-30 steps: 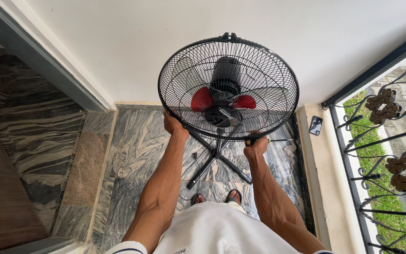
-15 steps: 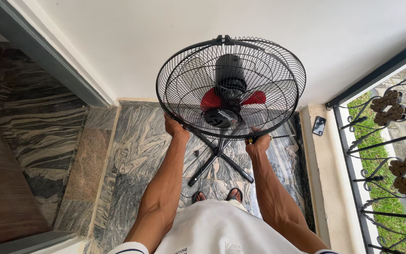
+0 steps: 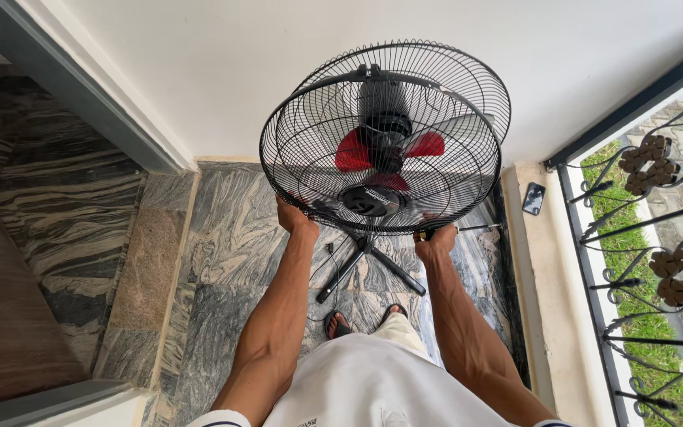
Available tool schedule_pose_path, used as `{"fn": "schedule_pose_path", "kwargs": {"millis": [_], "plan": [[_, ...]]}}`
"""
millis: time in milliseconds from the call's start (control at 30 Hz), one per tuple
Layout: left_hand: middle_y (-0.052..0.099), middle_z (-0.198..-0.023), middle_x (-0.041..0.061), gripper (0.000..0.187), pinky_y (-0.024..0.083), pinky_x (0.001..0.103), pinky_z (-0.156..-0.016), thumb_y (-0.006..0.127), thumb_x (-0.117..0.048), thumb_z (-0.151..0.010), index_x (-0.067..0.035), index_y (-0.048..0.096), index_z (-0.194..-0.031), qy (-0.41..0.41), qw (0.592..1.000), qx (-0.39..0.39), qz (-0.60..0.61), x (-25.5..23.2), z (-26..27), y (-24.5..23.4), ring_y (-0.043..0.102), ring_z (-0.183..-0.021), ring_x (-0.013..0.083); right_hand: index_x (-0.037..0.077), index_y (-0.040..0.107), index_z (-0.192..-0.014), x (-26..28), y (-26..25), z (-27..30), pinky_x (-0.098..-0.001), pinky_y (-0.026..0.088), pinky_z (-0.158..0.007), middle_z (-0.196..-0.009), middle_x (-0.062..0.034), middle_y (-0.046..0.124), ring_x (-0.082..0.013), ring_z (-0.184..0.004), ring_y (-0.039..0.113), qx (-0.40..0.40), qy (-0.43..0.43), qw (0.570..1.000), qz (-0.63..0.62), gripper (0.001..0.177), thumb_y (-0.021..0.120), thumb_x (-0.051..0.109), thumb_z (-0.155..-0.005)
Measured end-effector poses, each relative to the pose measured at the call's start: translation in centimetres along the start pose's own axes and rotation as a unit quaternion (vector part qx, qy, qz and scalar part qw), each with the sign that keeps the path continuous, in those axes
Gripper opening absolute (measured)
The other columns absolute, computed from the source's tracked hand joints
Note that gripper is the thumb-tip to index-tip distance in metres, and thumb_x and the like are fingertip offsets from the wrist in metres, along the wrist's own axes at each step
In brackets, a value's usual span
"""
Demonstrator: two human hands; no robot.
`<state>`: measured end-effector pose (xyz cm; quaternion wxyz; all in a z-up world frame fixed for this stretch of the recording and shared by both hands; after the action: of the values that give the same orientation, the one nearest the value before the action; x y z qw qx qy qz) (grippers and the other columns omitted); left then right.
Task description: The person disassembles a standing electric fan using a screwdriver. They remove the front grille, the red fan blades, and the rear grille, placing each part on the floor or a nearby ledge.
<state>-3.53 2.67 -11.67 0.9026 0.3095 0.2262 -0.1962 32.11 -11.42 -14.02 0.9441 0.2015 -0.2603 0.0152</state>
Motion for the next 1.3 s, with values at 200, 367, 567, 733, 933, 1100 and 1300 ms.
{"fn": "schedule_pose_path", "kwargs": {"millis": [200, 367, 567, 733, 933, 1100, 1300], "plan": [[0.058, -0.139, 0.003, 0.054, 0.036, 0.054, -0.109, 0.045, -0.053, -0.102, -0.015, 0.059, -0.137, -0.025, 0.999, 0.033, -0.027, 1.7, 0.2, -3.0, 0.052, -0.125, 0.0242, 0.011, 0.060, -0.110, -0.1, -3.1, 1.2, -0.0429, 0.049, -0.082, -0.108, -0.0108, 0.072, -0.0219, -0.089, 0.058, 0.039, 0.023, 0.998, -0.044, 0.019, 0.047, 0.022, -0.100], [0.059, -0.127, 0.006, 0.066, 0.032, 0.056, -0.110, 0.035, -0.066, -0.104, -0.016, 0.063, -0.137, -0.056, 0.996, 0.067, -0.024, 2.7, 2.2, -4.5, 0.051, -0.116, 0.0202, 0.014, 0.056, -0.111, 1.0, -5.9, 3.0, -0.0605, 0.047, -0.092, -0.107, -0.0072, 0.068, -0.0271, -0.098, 0.061, 0.069, 0.036, 0.994, -0.072, 0.022, 0.046, 0.031, -0.100], [0.057, -0.138, 0.004, 0.054, 0.033, 0.053, -0.108, 0.042, -0.057, -0.104, -0.019, 0.060, -0.137, -0.113, 0.986, 0.122, -0.013, 5.3, 6.7, -5.8, 0.053, -0.125, 0.0199, 0.011, 0.060, -0.103, 2.9, -9.2, 4.1, -0.0661, 0.046, -0.094, -0.102, -0.0100, 0.069, -0.0277, -0.096, 0.061, 0.199, 0.017, 0.962, -0.185, 0.030, 0.051, 0.039, -0.097], [0.058, -0.141, 0.008, 0.039, 0.048, 0.049, -0.104, 0.061, -0.040, -0.108, -0.015, 0.062, -0.137, -0.087, 0.963, 0.254, -0.017, 8.5, 9.3, -6.3, 0.059, -0.123, 0.0259, 0.020, 0.062, -0.123, 10.6, -13.3, 10.0, -0.0619, 0.028, -0.112, -0.125, -0.0025, 0.062, -0.0209, -0.125, 0.051, 0.424, -0.279, 0.861, -0.011, 0.046, 0.059, 0.053, -0.091], [0.056, -0.129, 0.007, 0.048, 0.049, 0.060, -0.088, 0.056, -0.053, -0.092, -0.026, 0.061, -0.131, -0.231, 0.956, 0.163, -0.075, 11.2, 14.3, -11.7, 0.055, -0.106, 0.0338, 0.020, 0.074, -0.111, 12.3, -22.2, 9.9, -0.0721, 0.038, -0.109, -0.129, -0.0022, 0.072, -0.0249, -0.125, 0.062, 0.393, -0.072, 0.903, -0.158, 0.028, 0.056, 0.040, -0.107], [0.055, -0.129, 0.015, 0.087, 0.052, 0.072, -0.084, 0.051, -0.083, -0.071, -0.020, 0.051, -0.130, -0.223, 0.928, 0.283, -0.095, 7.1, 23.8, -9.7, 0.060, -0.109, 0.0390, 0.016, 0.073, -0.112, 15.4, -25.1, 12.7, -0.0626, 0.045, -0.113, -0.129, -0.0044, 0.071, -0.0252, -0.128, 0.062, 0.374, -0.146, 0.909, -0.114, 0.028, 0.053, 0.036, -0.109], [0.056, -0.114, 0.009, 0.071, 0.057, 0.067, -0.082, 0.066, -0.074, -0.086, -0.012, 0.056, -0.120, -0.209, 0.907, 0.345, -0.119, 4.1, 27.2, -9.8, 0.063, -0.102, 0.0329, 0.012, 0.069, -0.105, 17.3, -23.7, 18.5, -0.0579, 0.053, -0.105, -0.120, -0.0117, 0.071, -0.0301, -0.120, 0.065, 0.270, -0.150, 0.942, -0.129, 0.027, 0.057, 0.037, -0.105]]}}
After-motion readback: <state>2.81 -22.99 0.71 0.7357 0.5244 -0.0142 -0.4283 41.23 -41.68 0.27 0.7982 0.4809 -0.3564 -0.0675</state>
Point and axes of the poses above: each hand's wrist, its own z-axis away from the middle knuckle, its own y-axis out of the palm, x = y × z, the point moved 9 cm from there along -z, towards the middle knuckle
